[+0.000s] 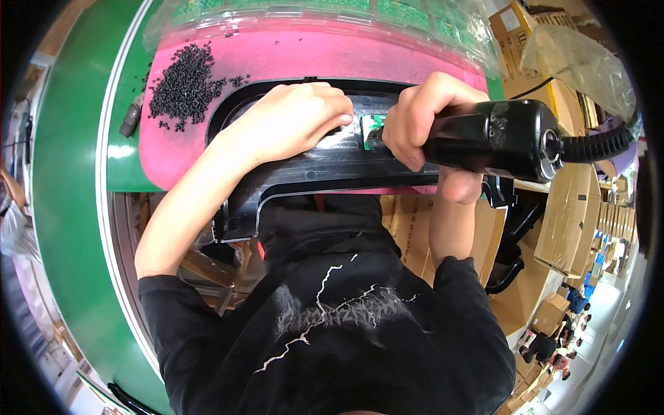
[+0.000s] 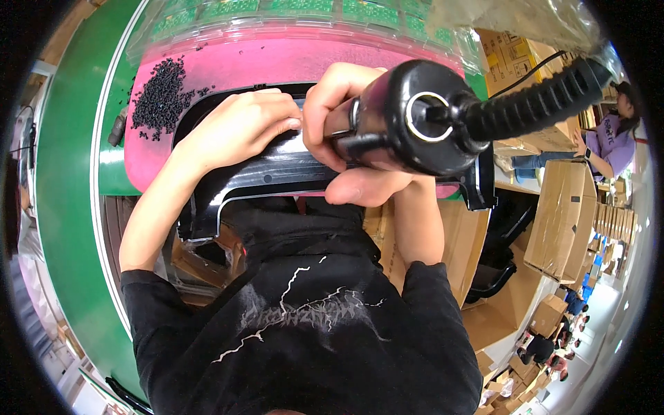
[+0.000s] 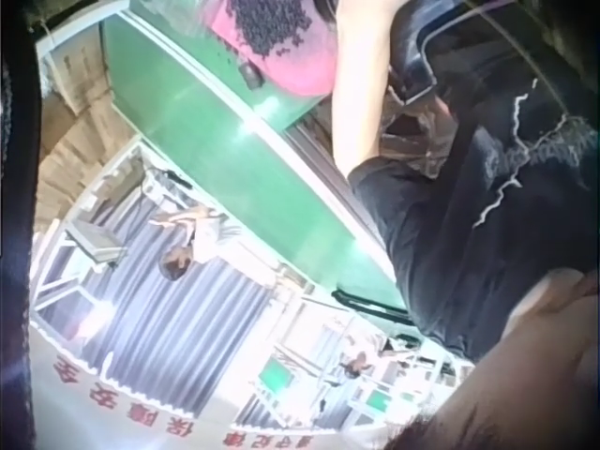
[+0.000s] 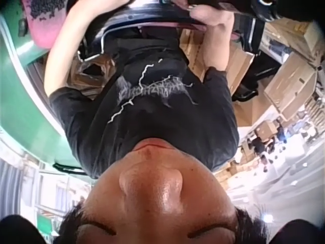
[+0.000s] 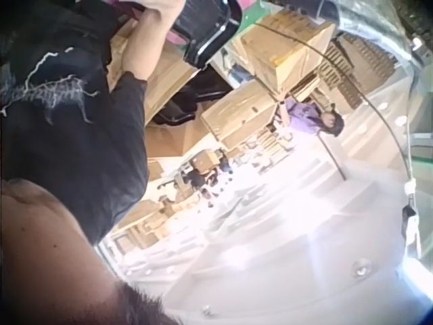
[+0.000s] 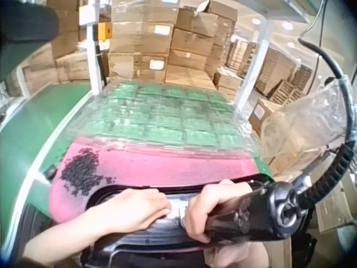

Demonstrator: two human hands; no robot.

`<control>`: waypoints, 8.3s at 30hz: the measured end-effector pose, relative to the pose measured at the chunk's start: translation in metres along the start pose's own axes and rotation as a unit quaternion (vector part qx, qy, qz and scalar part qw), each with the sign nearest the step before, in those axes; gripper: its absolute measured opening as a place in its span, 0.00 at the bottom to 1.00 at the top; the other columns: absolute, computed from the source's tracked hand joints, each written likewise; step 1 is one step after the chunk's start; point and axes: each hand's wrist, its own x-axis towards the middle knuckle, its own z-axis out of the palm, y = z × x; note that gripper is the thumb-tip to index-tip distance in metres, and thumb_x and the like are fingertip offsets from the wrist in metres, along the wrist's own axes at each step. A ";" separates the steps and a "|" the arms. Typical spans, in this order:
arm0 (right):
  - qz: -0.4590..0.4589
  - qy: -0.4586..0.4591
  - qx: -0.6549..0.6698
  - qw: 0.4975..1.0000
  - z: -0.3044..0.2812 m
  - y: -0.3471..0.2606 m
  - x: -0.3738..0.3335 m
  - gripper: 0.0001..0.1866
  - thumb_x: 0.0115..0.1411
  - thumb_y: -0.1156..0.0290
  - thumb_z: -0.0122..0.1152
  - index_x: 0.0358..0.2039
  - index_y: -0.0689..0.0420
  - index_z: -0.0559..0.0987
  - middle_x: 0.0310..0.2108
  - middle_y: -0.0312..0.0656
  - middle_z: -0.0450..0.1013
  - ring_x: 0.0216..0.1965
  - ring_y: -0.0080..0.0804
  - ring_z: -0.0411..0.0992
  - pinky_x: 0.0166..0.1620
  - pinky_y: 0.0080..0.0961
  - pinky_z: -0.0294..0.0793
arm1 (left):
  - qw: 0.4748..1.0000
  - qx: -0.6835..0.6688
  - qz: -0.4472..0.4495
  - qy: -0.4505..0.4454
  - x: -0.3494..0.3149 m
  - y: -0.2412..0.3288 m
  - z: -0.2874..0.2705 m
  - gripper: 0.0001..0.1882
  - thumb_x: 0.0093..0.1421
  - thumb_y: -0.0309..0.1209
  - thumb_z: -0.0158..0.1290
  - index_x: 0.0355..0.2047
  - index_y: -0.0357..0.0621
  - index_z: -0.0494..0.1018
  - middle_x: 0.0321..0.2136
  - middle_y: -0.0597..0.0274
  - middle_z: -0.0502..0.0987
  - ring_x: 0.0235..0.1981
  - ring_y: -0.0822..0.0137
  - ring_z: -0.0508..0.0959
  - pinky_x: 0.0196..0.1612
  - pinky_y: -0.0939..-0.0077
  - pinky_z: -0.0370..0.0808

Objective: Assembling electronic circuit boards into plastic housings and securing them with an electric screwdriver.

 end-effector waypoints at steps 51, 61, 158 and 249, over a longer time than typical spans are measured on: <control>-0.116 0.273 -0.044 0.954 0.036 -0.022 -0.002 0.31 0.60 0.36 0.54 0.39 0.55 0.67 0.22 0.33 0.65 0.15 0.21 0.63 0.24 0.24 0.66 | 0.992 -0.110 0.056 -0.011 0.004 0.002 -0.007 0.10 0.59 0.34 0.58 0.34 0.39 0.77 0.32 0.56 0.79 0.36 0.53 0.80 0.41 0.63 0.77; -0.202 0.237 0.008 0.950 0.020 -0.039 -0.020 0.34 0.59 0.37 0.58 0.40 0.60 0.68 0.23 0.40 0.68 0.17 0.26 0.65 0.24 0.28 0.69 | 0.983 -0.126 0.127 0.028 0.010 0.018 -0.019 0.20 0.54 0.35 0.64 0.45 0.42 0.75 0.47 0.54 0.77 0.49 0.58 0.77 0.45 0.66 0.77; 0.037 0.202 0.006 0.979 -0.039 -0.045 -0.065 0.23 0.52 0.59 0.75 0.35 0.58 0.69 0.21 0.38 0.67 0.17 0.26 0.67 0.23 0.23 0.68 | 0.801 -0.399 -0.406 0.184 -0.184 0.059 0.021 0.15 0.63 0.34 0.58 0.23 0.38 0.73 0.14 0.75 0.70 0.15 0.85 0.67 0.17 0.86 0.61; 0.254 -0.157 -0.627 0.719 -0.065 -0.051 -0.023 0.20 0.58 0.54 0.63 0.25 0.58 0.71 0.24 0.45 0.71 0.30 0.47 0.75 0.31 0.41 0.75 | 0.881 -0.278 -0.177 0.338 -0.104 -0.007 0.003 0.27 0.38 0.17 0.46 0.44 0.34 0.71 0.34 0.64 0.56 0.35 0.70 0.60 0.43 0.83 0.58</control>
